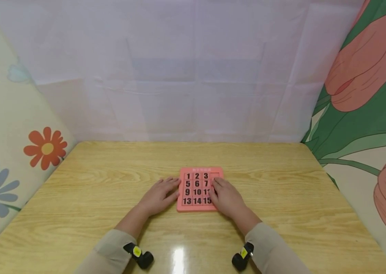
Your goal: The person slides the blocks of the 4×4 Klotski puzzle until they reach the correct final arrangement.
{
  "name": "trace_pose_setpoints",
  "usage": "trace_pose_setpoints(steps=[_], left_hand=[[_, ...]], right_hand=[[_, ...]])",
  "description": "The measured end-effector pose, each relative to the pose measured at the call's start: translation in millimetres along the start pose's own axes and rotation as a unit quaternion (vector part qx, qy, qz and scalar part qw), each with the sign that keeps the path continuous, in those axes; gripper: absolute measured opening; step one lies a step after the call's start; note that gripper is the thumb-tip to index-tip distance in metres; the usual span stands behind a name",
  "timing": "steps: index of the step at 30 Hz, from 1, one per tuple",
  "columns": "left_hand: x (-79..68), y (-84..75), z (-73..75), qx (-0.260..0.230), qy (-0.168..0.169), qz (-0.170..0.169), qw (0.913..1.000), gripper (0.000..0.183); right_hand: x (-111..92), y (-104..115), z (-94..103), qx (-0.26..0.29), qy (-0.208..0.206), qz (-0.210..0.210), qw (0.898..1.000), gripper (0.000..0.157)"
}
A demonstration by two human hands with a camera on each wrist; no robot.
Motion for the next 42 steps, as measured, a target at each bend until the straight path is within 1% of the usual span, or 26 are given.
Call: trace_pose_setpoints(steps=[4,12,28,42], left_hand=[[-0.2,-0.4,0.0,-0.001,0.000,-0.002,1.0000,0.054],[0.2,-0.1,-0.2,0.003,-0.001,0.001,1.0000,0.054],[0.9,-0.8,0.9,0.000,-0.002,0.000,1.0000,0.054],[1.2,-0.4,1.1,-0.001,-0.001,0.000,1.0000,0.054]], right_hand=[[2,-1,0.1,0.002,0.002,-0.004,1.000,0.052],[9,-1,2.5,-0.003,0.005,0.000,1.000,0.053],[18,-5,2.7,-0.001,0.034,-0.024,0.999,0.055],[21,-5,3.7,-0.013,0.037,-0.029,0.999,0.055]])
Point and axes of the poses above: each hand's wrist, its own x-axis towards the middle knuckle, its own z-axis out of the back of the hand, y = z × x, the point moved 10 cm from there along x, towards the middle knuckle, and after that the axes turned 11 degrees about y, right-handed, at the moved point
